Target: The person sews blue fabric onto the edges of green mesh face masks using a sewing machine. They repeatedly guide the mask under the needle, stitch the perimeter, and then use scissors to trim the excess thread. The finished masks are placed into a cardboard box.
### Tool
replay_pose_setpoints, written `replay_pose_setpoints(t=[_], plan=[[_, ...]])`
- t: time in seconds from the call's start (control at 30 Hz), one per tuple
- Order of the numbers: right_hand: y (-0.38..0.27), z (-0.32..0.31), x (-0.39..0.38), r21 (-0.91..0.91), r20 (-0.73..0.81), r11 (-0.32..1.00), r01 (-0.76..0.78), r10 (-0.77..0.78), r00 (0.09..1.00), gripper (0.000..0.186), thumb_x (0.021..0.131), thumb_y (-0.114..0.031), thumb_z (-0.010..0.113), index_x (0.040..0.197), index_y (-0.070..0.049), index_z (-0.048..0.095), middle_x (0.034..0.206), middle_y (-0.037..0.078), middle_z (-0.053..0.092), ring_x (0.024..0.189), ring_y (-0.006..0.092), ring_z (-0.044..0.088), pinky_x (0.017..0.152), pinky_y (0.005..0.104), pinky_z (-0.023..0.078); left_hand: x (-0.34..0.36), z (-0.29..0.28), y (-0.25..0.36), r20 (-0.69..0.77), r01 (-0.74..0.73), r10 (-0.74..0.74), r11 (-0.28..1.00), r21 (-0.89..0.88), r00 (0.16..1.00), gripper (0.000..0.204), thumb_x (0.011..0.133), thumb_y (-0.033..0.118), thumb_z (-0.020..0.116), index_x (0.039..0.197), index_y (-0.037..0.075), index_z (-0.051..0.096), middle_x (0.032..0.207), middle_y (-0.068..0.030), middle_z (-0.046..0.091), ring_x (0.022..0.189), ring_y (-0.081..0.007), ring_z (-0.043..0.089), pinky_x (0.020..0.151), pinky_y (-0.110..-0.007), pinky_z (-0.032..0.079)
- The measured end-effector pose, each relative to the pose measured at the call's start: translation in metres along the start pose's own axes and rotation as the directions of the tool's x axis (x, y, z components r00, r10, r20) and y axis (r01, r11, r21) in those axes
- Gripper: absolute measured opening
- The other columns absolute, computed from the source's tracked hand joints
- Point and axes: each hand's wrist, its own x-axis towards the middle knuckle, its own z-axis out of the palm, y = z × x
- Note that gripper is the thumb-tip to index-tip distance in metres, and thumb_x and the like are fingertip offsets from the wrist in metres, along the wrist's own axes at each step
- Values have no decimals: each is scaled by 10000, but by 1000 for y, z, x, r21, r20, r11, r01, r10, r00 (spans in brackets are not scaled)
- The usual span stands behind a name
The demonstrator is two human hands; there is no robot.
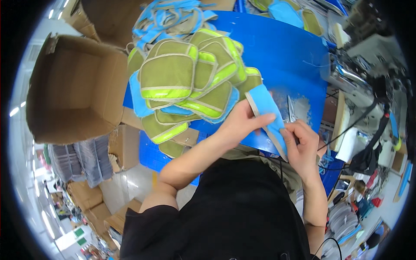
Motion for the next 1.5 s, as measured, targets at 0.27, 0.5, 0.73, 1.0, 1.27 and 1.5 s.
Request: replay_pose_setpoints(t=[0.27, 0.5, 0.73, 1.0, 1.27, 1.5], plan=[[11, 16, -12, -87, 145, 989, 121, -108, 983, 129, 841, 50, 698, 952, -14, 687, 793, 130, 601, 662, 317, 629, 575, 378, 481, -120, -170, 15, -602, 5, 517, 756, 655, 608, 97, 924, 146, 748, 933, 50, 738, 752, 43, 669, 665, -29, 563, 608, -208, 453], [6, 17, -15, -152, 285, 944, 292, -241, 928, 192, 800, 17, 718, 967, -74, 691, 813, 78, 603, 659, 290, 648, 561, 397, 513, -109, -260, 105, -314, 197, 792, 246, 949, 523, 429, 859, 260, 787, 1215, 43, 687, 1021, -101, 730, 929, -213, 671, 825, -340, 532], [-10, 3, -19, -271, 324, 870, 411, -320, 890, 228, 743, -23, 705, 955, -97, 666, 788, 55, 547, 629, 237, 630, 546, 378, 501, -28, -259, 192, -158, 181, 247, -73, 981, 956, 509, 799, 186, 827, 1252, 40, 644, 1005, -60, 669, 914, -159, 620, 888, -345, 509], [-13, -16, -24, -306, 351, 831, 464, -355, 867, 218, 749, -82, 678, 965, -105, 663, 835, 28, 549, 673, 205, 601, 572, 351, 478, -46, -234, 239, -105, 24, 231, 329, 944, 967, 136, 849, 55, 753, 858, 24, 620, 828, 25, 620, 794, -66, 561, 737, -242, 457], [-64, -21, 7, -354, 69, 742, 570, -587, 807, 160, 705, -145, 706, 865, -139, 701, 1074, 17, 655, 991, 231, 624, 838, 383, 474, -53, -9, 185, 363, -405, 316, 76, 911, 877, 181, 750, -62, 761, 900, 12, 692, 825, -58, 673, 784, -158, 639, 721, -274, 485], [-36, -38, 18, -188, -97, 922, 338, -360, 928, 174, 718, -17, 781, 862, -53, 690, 1092, 80, 679, 928, 276, 607, 816, 388, 482, -9, 31, 114, 455, -612, 709, -42, 790, 539, 195, 767, -33, 789, 932, 36, 710, 871, -86, 688, 840, -265, 666, 739, -342, 520]])
